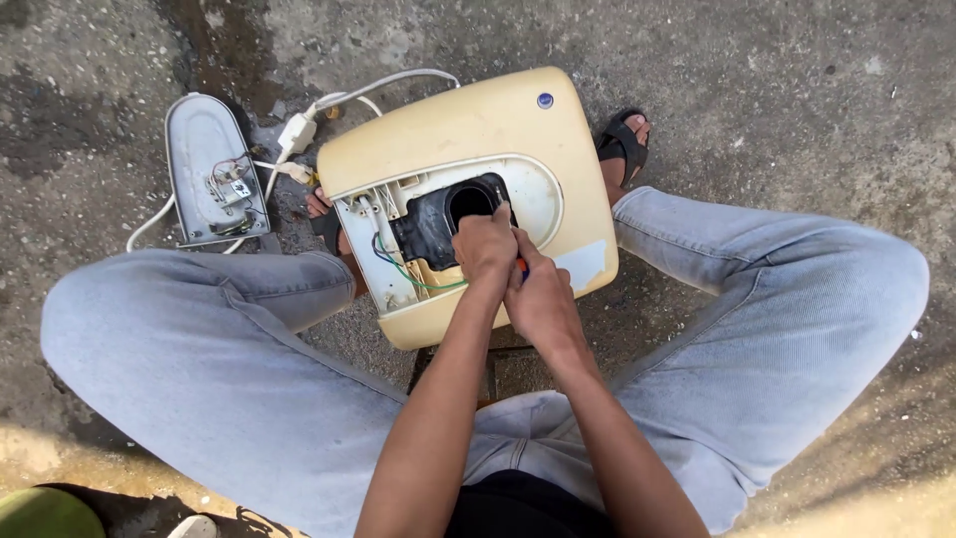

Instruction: The person is using a screwdriver to scrape and clean the interior of a disassembled water heater tank.

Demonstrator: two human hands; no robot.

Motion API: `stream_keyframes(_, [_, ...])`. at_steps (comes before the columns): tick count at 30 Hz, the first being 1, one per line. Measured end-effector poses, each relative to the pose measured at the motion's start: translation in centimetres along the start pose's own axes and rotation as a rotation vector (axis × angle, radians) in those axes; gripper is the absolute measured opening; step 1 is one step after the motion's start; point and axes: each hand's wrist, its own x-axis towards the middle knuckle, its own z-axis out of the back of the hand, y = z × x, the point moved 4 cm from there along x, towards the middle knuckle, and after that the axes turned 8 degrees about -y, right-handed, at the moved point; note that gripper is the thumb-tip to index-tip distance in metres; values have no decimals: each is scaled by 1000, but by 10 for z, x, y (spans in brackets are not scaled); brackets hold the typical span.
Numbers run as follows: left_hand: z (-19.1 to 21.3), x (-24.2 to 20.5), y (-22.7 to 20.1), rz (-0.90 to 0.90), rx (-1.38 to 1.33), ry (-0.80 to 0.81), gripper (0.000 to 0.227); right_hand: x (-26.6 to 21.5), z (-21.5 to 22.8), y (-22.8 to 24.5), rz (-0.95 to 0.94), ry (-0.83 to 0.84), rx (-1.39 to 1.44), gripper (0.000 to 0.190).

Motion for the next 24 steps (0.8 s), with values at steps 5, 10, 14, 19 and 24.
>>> stream_keyframes(5, [-6,9,15,12,107,6,39,-15,0,7,-43,27,10,56])
stream_keyframes(10, [-4,-5,13,3,134,0,40,-15,0,-2,-21,7,36,56])
stream_keyframes(14, [2,-5,3,-1,148,35,44,-9,-5,2,-54,27,-4,57])
stream_keyframes(19, [-3,0,13,-30,169,10,43,-14,-8,-5,5,6,31,57])
stream_keyframes(24, [-4,2,1,-25,77,-4,43,-3,-2,-3,19,-2,-6,57])
